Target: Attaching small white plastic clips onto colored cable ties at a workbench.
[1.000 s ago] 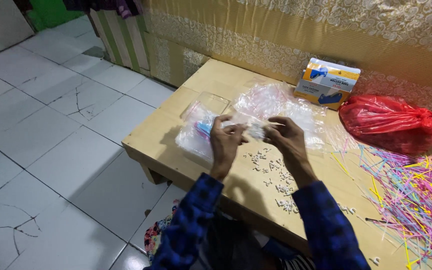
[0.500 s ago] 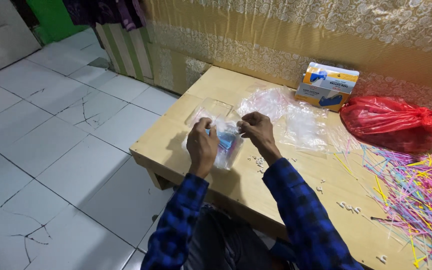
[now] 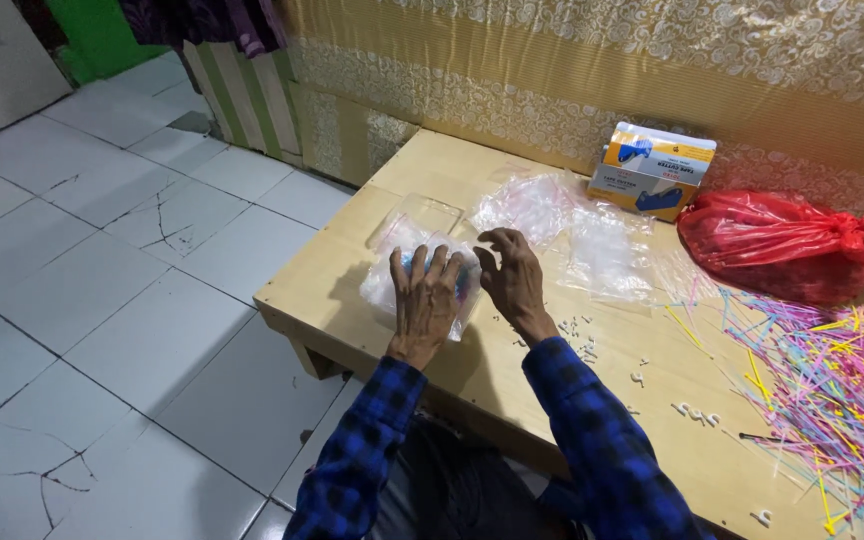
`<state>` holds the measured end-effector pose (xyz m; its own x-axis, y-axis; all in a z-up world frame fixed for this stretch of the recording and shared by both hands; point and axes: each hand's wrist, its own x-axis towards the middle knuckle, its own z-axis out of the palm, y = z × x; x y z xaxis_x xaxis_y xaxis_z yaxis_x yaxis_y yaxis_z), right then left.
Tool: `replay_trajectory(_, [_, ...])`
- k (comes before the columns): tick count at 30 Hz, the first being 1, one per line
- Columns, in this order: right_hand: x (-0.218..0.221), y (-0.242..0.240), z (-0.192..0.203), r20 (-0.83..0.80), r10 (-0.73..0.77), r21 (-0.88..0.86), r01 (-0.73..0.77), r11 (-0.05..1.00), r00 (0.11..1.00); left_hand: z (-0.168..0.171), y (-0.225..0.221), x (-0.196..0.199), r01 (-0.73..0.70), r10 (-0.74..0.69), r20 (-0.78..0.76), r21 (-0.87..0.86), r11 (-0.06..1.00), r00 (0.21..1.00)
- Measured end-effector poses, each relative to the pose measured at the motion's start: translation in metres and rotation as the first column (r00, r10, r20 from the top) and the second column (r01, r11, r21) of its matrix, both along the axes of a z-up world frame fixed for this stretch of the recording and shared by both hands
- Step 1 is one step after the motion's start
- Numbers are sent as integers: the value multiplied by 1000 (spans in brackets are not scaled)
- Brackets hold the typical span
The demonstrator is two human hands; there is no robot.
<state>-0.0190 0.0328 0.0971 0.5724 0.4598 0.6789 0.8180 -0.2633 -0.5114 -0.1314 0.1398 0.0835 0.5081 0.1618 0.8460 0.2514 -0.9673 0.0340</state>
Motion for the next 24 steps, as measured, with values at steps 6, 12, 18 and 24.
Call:
replay_trajectory(6, [15, 4, -33, 184, 0, 6, -1, 1000, 983, -8, 5, 7, 0, -4, -119, -28, 1000, 993])
replay_trajectory(12, [12, 3, -33, 213, 105, 72, -122, 990, 971, 2, -7, -1, 20, -37, -165, -103, 994, 986])
replay_trajectory(18, [7, -13, -24, 159, 44, 33, -50, 998, 986, 16, -25, 2, 81, -97, -148, -111, 991, 984])
replay_trajectory(24, [20, -68, -40, 136, -44, -9, 45, 999, 990, 1, -67, 20, 356, -360, -17, -107, 928, 933])
